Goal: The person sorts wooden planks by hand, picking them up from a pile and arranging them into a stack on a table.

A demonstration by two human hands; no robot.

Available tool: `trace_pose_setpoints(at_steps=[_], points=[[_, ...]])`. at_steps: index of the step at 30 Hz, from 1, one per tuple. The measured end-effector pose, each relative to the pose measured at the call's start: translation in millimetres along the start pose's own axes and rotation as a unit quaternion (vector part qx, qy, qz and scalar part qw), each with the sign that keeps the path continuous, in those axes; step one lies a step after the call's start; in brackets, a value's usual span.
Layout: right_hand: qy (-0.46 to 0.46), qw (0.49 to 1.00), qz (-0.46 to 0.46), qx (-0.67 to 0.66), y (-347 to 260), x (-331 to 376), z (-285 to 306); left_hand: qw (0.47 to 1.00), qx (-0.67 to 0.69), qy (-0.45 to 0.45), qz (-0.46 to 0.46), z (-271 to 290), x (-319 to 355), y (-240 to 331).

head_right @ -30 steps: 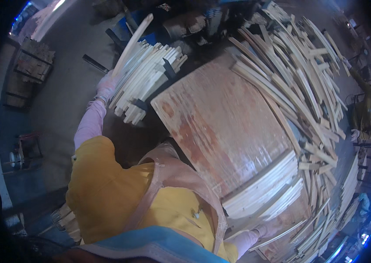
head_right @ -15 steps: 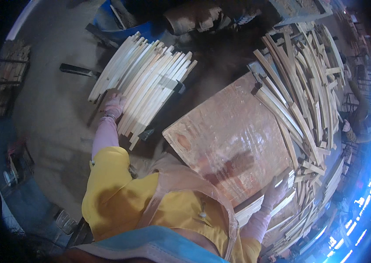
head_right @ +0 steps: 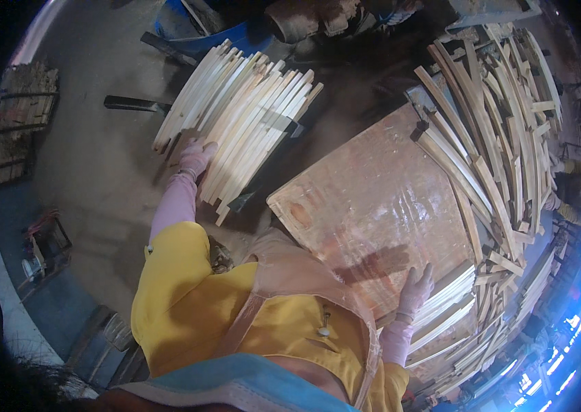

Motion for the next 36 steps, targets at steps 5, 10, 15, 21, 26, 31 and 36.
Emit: trace_pose_setpoints(at_steps=[5,10,15,21,26,31,36], points=[[-0.006,1.000,0.007,-0.013,6,27,-16,0.997,-0.051,-0.048,-0.043,12,0,8],[-0.022,1.000,-0.017,-0.004,-3,48,-17,0.991,0.003,-0.122,-0.059,47,-3,23],[-0.056,0.997,-0.047,-0.035,-11,61,-19,0.990,0.010,-0.119,-0.069,54,-3,25],[-0.089,0.990,-0.074,-0.077,-26,65,-33,0.986,0.027,-0.136,-0.092,51,-13,22],[-0.094,0.990,-0.049,-0.098,-32,65,-46,0.990,0.022,-0.091,-0.103,53,-10,19],[-0.120,0.988,-0.064,-0.080,-52,66,-46,0.981,-0.003,-0.156,-0.112,86,3,49],[-0.140,0.983,-0.049,-0.110,-45,66,-61,0.991,-0.023,-0.110,-0.070,79,3,58]])
Point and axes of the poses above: each hand's wrist, its own x-axis away from the middle knuckle, its own z-axis out of the back of the hand, y = z × x, the point moved 3 cm from there along -x, towards the middle knuckle, and after that the axes turned 8 degrees about -x, right-handed, at the moved point
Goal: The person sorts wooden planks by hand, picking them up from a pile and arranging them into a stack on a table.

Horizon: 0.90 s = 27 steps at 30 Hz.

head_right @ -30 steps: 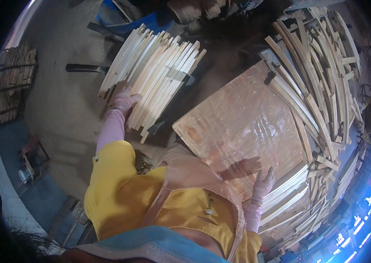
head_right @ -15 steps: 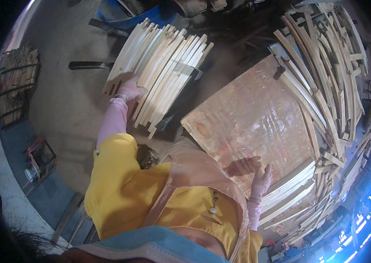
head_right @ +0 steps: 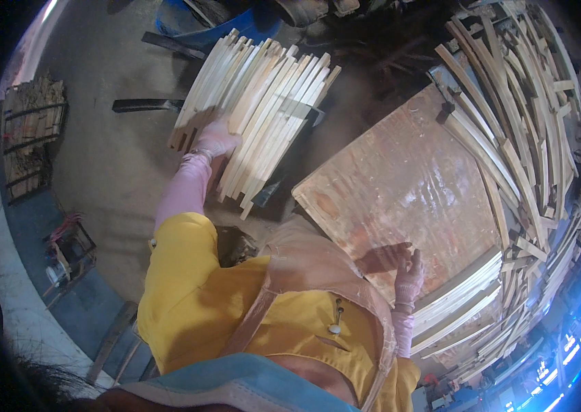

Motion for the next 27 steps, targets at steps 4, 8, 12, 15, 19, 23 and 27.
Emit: trace_pose_setpoints(at_steps=[4,8,12,15,19,23,27], points=[[0.011,1.000,0.009,-0.006,-1,-2,2,0.999,-0.022,0.020,-0.025,7,-6,16],[0.018,1.000,-0.008,0.001,-8,1,16,1.000,-0.015,-0.002,-0.007,-2,-6,6],[0.012,0.998,-0.057,-0.004,11,15,8,0.999,-0.016,0.023,-0.033,-6,2,0],[-0.004,0.997,-0.046,-0.069,36,23,-17,0.999,-0.015,0.012,-0.044,1,9,1],[-0.029,0.991,-0.010,-0.127,2,21,-14,0.999,-0.014,0.008,-0.030,-12,4,-1],[-0.044,0.969,-0.035,-0.240,21,21,-15,0.996,0.012,0.015,-0.082,3,-7,16],[0.038,0.997,-0.027,-0.059,19,11,45,0.949,-0.031,0.260,-0.176,31,-20,52]])
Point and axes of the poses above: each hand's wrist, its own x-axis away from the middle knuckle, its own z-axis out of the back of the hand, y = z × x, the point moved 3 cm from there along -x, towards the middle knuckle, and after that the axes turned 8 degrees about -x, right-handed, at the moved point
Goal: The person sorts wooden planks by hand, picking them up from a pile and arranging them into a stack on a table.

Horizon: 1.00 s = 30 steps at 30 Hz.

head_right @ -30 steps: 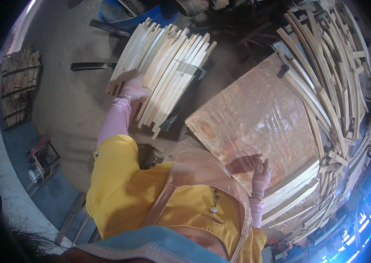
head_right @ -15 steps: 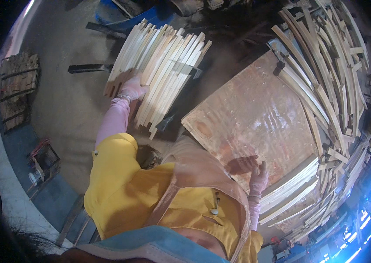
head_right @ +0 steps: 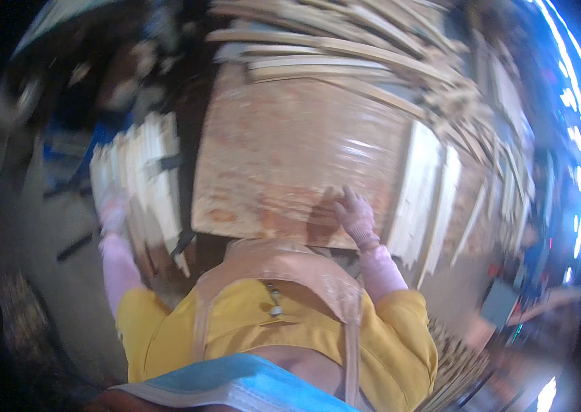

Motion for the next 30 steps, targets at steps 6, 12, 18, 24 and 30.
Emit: trace_pose_setpoints(at_steps=[6,12,18,24,30], points=[[0.194,0.972,-0.003,0.136,105,-15,95,0.961,0.094,0.141,-0.219,55,25,294],[0.221,0.967,0.024,0.124,169,-27,100,0.906,-0.113,0.115,-0.393,-40,29,546],[0.200,0.977,0.016,0.075,191,-23,88,0.923,-0.209,0.147,-0.288,-64,-9,607],[0.234,0.972,-0.017,-0.033,179,-31,94,0.899,-0.126,-0.121,-0.401,-39,65,616],[0.005,0.771,-0.219,-0.598,85,-112,25,0.698,0.257,-0.410,-0.528,-130,193,586]])
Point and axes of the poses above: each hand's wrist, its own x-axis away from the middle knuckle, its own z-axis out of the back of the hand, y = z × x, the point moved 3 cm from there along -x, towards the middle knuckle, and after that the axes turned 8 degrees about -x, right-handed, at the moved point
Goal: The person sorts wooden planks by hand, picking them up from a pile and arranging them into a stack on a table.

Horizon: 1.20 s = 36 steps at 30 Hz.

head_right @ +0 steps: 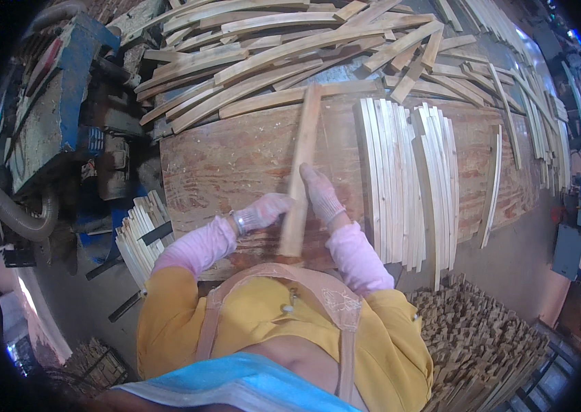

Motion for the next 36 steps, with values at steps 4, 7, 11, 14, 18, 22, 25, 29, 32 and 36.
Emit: trace_pose_setpoints(at_steps=[4,7,11,14,18,22,25,29,32,36], points=[[0.026,0.988,0.114,0.098,-5,21,-11,0.972,-0.165,0.033,0.163,96,-29,-7],[0.219,0.898,0.126,0.361,-31,75,27,0.776,-0.543,0.291,0.137,220,-32,-33],[0.355,0.665,0.231,0.614,-2,85,109,0.719,-0.606,0.264,0.216,303,-1,-116],[0.297,0.666,0.244,0.639,-8,79,103,0.761,-0.587,0.161,0.225,315,-10,-111],[0.338,0.665,0.224,0.627,-2,72,95,0.887,-0.382,0.109,0.236,258,2,-30],[0.229,0.889,0.179,0.355,-15,33,17,0.997,-0.065,0.032,0.033,103,38,-45],[0.086,0.993,-0.019,-0.077,-10,-17,-31,0.977,0.153,-0.020,0.145,15,30,25],[0.116,0.979,0.137,0.099,-25,31,-1,0.952,-0.280,0.127,-0.003,83,-44,6],[0.263,0.882,0.083,0.382,-22,78,37,0.785,-0.570,0.230,0.084,173,-92,-54],[0.379,0.695,0.228,0.567,28,104,88,0.822,-0.545,0.131,0.099,231,-122,-75]])
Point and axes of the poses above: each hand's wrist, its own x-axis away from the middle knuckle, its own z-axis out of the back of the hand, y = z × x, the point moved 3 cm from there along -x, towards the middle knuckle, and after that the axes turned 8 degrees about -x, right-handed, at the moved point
